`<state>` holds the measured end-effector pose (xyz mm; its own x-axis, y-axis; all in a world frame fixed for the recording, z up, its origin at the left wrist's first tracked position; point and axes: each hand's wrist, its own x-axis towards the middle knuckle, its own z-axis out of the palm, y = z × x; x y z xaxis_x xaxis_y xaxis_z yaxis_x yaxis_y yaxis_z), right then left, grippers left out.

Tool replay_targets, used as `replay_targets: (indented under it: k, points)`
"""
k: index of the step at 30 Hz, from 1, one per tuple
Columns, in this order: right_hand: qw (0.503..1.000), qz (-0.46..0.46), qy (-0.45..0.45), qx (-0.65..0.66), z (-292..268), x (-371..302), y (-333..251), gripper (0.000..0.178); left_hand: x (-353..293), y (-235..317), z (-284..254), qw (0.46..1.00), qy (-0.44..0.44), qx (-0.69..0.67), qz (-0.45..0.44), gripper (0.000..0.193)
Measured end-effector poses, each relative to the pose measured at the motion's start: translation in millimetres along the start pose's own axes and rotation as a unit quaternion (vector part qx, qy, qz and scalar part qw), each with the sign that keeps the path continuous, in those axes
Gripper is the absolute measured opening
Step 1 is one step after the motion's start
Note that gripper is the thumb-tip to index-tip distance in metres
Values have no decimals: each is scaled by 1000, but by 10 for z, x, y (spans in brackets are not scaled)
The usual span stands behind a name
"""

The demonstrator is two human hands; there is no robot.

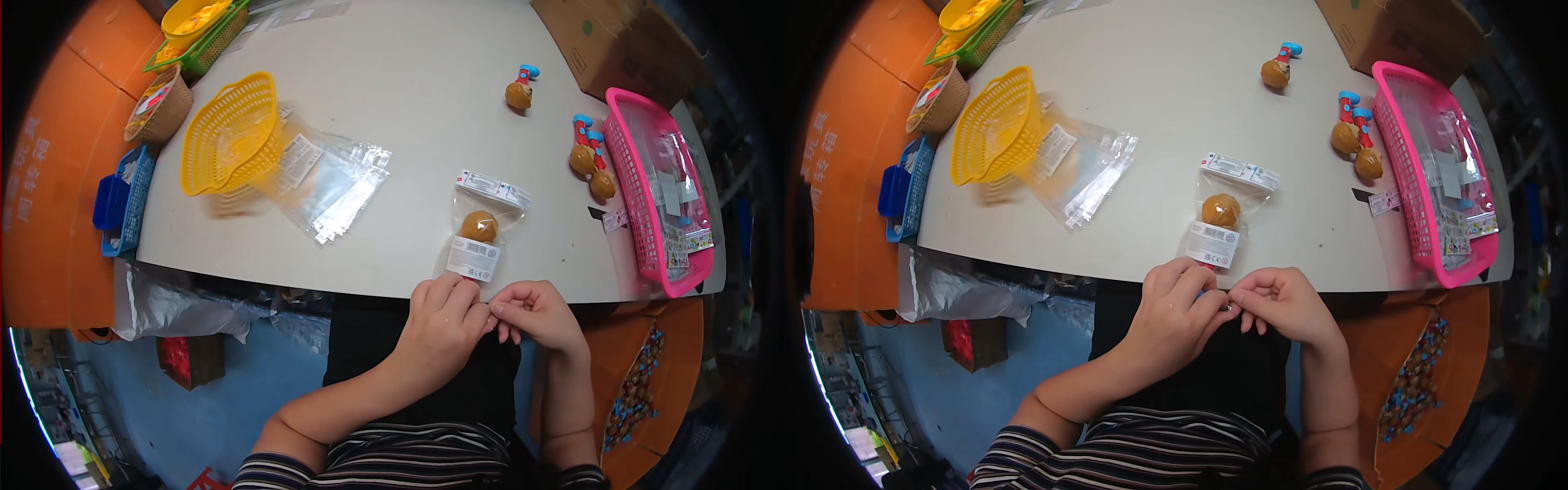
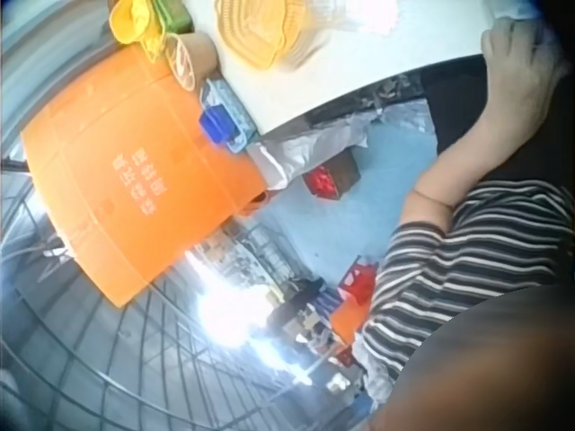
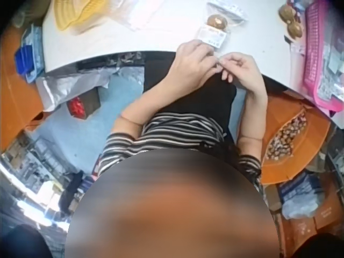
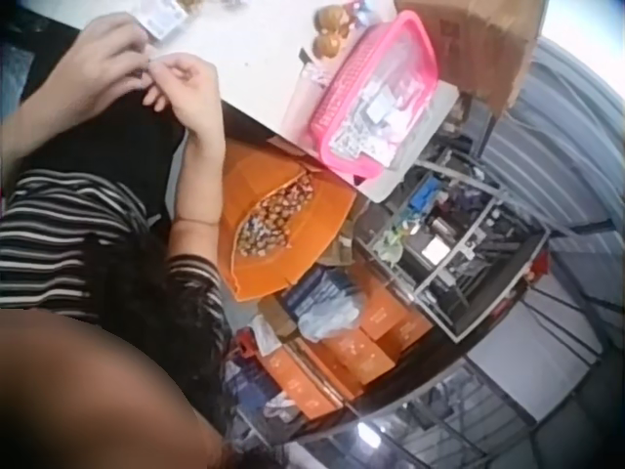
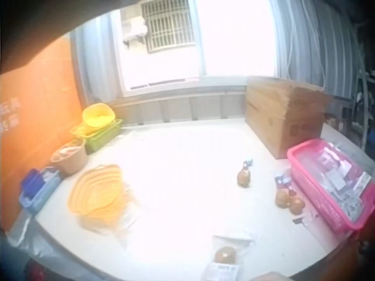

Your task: The person is putting small toy drums into plastic bags and sealing them with adhesive labels.

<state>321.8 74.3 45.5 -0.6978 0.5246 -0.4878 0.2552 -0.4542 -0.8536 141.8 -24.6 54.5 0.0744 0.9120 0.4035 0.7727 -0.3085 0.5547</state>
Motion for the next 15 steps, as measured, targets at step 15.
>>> replay_targets:
  k: [15]
  points:
    - [1000, -12, 4, 4, 32, 22, -4, 12, -10, -39, 64, 997, -15, 76, 25, 17]
